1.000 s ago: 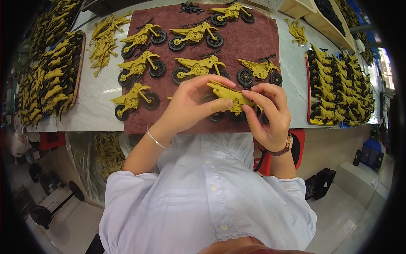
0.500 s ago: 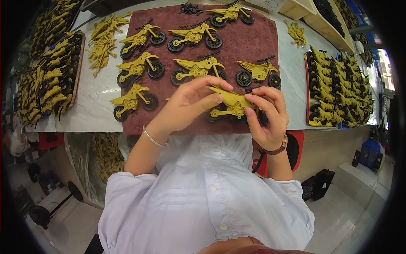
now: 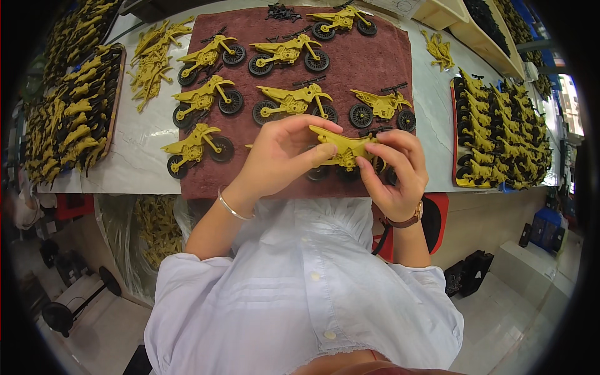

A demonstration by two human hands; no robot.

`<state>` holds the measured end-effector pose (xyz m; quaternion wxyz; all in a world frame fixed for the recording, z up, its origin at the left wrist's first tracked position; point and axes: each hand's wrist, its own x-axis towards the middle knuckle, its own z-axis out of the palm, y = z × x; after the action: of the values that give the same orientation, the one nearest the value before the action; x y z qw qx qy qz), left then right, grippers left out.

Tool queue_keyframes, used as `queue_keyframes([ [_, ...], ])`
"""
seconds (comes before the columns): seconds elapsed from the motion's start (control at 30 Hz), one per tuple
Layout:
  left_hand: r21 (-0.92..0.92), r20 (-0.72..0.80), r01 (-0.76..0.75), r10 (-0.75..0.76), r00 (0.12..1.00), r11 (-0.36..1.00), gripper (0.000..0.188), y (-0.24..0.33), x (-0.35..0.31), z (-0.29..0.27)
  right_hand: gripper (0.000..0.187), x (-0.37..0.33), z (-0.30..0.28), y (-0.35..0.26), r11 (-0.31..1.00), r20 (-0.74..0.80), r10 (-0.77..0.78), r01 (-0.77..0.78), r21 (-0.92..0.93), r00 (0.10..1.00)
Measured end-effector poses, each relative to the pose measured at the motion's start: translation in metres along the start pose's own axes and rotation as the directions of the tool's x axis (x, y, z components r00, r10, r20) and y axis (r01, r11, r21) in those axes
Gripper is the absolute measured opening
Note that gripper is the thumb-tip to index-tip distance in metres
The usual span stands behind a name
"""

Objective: The person assembles toy motorcycles by attaching wheels and frame components together by hand, then stacks the completed toy motorcycles onto a tray.

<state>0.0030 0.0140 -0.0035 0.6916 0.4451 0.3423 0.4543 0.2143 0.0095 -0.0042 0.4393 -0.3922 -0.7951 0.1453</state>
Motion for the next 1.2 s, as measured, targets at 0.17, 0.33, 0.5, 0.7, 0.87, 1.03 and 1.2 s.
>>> queue_keyframes([
  [0.17, 0.019, 0.044, -0.006, 0.005, 0.999, 1.000, 0.027, 0.003, -0.001, -0.003, 0.047, 0.005, 0.006, -0.001, 0.947, -0.261, 0.180, -0.095, 0.308, 0.949],
  [0.33, 0.005, 0.032, -0.039, 0.039, 0.999, 0.999, 0.028, 0.007, 0.003, 0.001, 0.042, 0.005, -0.011, 0.005, 0.424, 0.486, 0.458, -0.663, 0.617, 0.744],
  [0.5, -0.254, -0.022, -0.034, 0.029, 0.999, 0.967, 0.031, -0.004, -0.002, 0.006, 0.039, 0.002, 0.004, 0.002, 0.162, 0.349, 0.559, -0.511, 0.844, 0.752],
  [0.7, 0.008, -0.183, -0.180, 0.179, 0.967, 0.984, 0.016, -0.017, -0.005, 0.017, 0.037, 0.002, 0.018, -0.003, 0.010, 0.339, 0.627, -0.442, 0.897, 0.701],
  [0.87, -0.065, -0.239, -0.147, 0.128, 0.963, 0.987, 0.014, -0.014, -0.006, 0.020, 0.031, 0.002, 0.023, -0.011, 0.155, 0.255, 0.639, -0.447, 0.881, 0.726],
  [1.03, -0.076, -0.230, -0.078, 0.059, 0.971, 0.994, 0.013, -0.016, -0.007, 0.016, 0.027, 0.005, 0.024, -0.023, 0.288, 0.184, 0.632, -0.449, 0.846, 0.752],
  [1.2, -0.125, -0.229, -0.167, 0.136, 0.964, 0.978, 0.013, -0.017, -0.008, 0.017, 0.027, 0.001, 0.030, -0.024, 0.390, 0.098, 0.628, -0.421, 0.819, 0.772],
])
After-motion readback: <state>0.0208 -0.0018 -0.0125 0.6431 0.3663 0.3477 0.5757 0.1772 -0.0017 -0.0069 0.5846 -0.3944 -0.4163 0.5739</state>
